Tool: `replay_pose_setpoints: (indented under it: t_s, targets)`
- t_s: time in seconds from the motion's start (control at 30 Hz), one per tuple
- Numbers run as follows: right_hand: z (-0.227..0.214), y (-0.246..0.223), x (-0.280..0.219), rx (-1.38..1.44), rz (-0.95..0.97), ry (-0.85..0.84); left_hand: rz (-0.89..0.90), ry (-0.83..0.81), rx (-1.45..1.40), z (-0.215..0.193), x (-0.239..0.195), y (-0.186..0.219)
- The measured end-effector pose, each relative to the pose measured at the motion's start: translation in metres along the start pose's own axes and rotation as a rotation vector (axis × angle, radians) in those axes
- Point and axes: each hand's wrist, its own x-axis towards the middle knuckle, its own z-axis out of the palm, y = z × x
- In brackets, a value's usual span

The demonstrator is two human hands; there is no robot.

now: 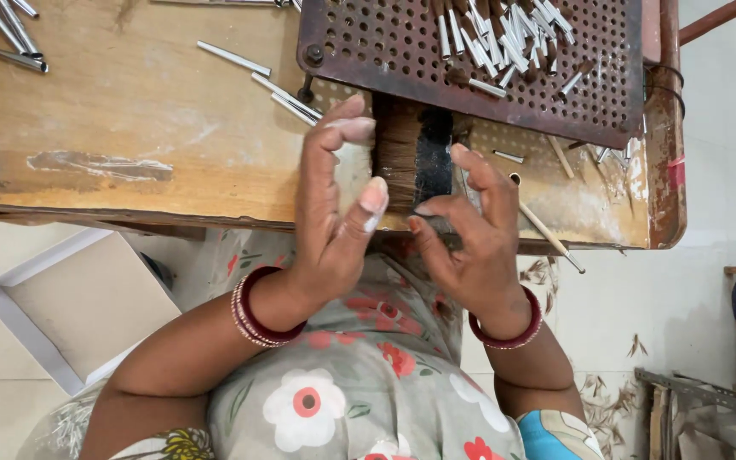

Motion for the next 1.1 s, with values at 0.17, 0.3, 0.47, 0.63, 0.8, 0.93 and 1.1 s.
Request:
replay_pose_setpoints:
  t_s: [0.17, 0.3, 0.47, 0.63, 0.8, 0.93, 1.1]
  targets:
    - [0.018, -0.001, 0.01, -0.316, -0.237, 0.012, -0.039, -0.054, 0.434, -0.024, 0.01, 0.01]
    - [0.03, 0.007, 0.008, -0.447, -0.272, -0.023, 0.033, -0.224, 0.77, -0.021, 0.014, 0.01]
    - [0.045, 0.018, 0.0, -0.493, -0.263, -0.004, 0.049, -0.297, 0.852, -0.015, 0.018, 0.003]
    - [0.048, 0.019, -0.004, -0.492, -0.237, 0.019, 0.037, -0.311, 0.872, -0.013, 0.017, 0.0]
    - [0.035, 0.015, -0.001, -0.49, -0.224, 0.099, 0.074, -0.293, 0.897, -0.013, 0.015, -0.002]
    - [0.01, 0.012, -0.007, -0.471, -0.228, 0.335, 0.088, -0.297, 0.84, -0.015, 0.02, 0.013]
    - [0.009, 0.016, -0.03, -0.603, -0.41, 0.404, -0.018, -0.3, 0.313, -0.006, 0.018, 0.04]
